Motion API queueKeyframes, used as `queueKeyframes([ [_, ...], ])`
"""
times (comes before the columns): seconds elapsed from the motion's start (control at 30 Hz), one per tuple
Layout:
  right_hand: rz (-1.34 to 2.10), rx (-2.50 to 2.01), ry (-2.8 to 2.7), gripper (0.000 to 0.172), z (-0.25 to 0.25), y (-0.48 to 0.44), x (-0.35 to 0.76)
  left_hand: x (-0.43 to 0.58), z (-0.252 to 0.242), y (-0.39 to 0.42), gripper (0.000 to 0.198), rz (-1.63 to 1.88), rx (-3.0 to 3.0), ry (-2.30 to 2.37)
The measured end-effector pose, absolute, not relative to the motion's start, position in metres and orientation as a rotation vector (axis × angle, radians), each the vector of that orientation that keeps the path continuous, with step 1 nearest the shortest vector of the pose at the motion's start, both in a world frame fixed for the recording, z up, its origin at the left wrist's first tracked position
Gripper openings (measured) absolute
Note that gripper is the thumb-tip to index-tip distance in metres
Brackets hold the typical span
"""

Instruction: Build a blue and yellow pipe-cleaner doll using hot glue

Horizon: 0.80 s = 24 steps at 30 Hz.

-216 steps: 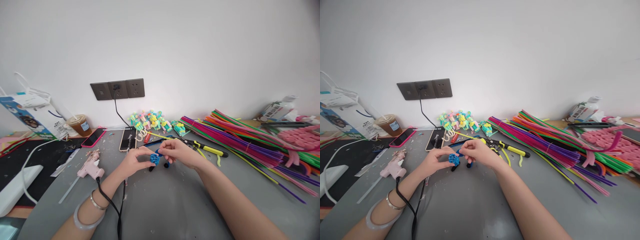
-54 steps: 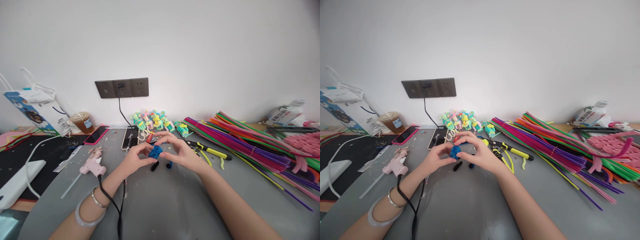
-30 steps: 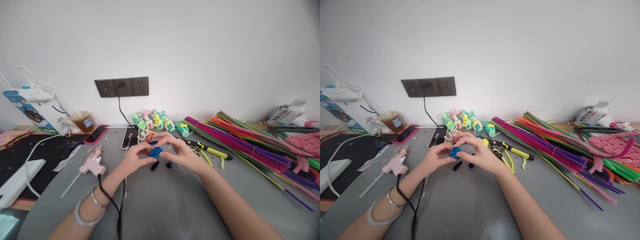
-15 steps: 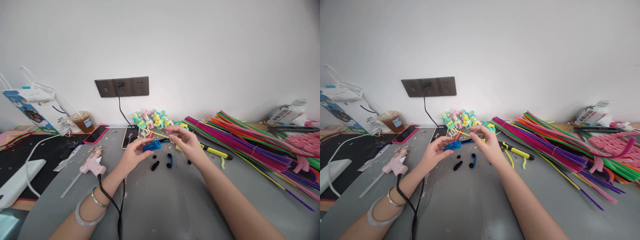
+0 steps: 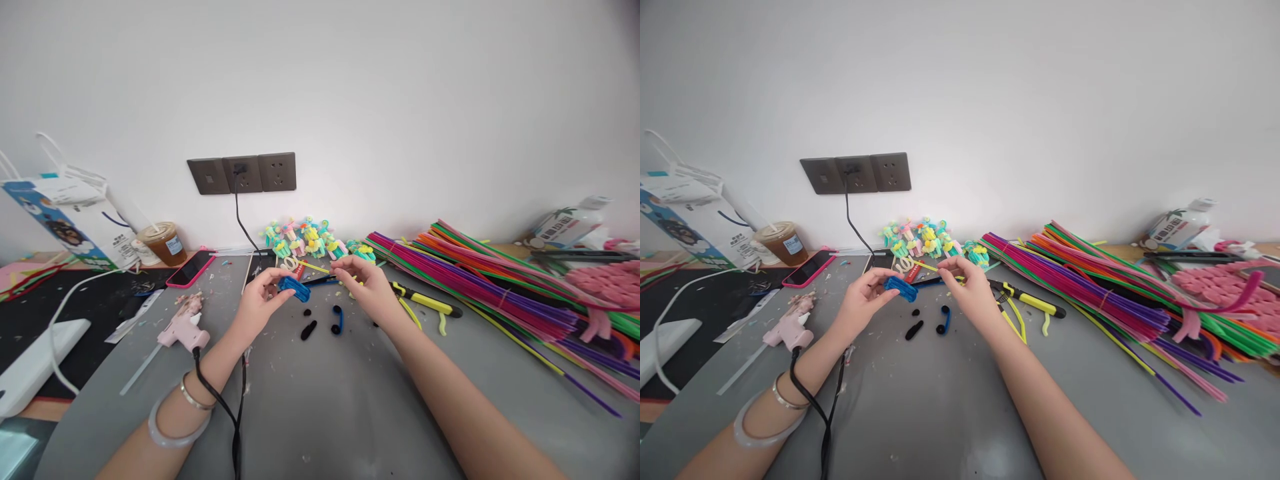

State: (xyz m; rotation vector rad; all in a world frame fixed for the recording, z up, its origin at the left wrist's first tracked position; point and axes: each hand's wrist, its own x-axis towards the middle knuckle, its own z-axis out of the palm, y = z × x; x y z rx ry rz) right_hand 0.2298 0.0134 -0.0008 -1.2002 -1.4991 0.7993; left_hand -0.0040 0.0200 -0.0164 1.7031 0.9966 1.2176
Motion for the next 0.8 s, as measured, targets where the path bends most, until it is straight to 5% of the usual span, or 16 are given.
queueKeyframes([
  [0.8, 0.815, -1.207, -1.690, 0.018, -0.012, 0.008, 0.211, -0.005, -0.024, 0.024, 0.020, 1.076, 2.064, 1.056],
])
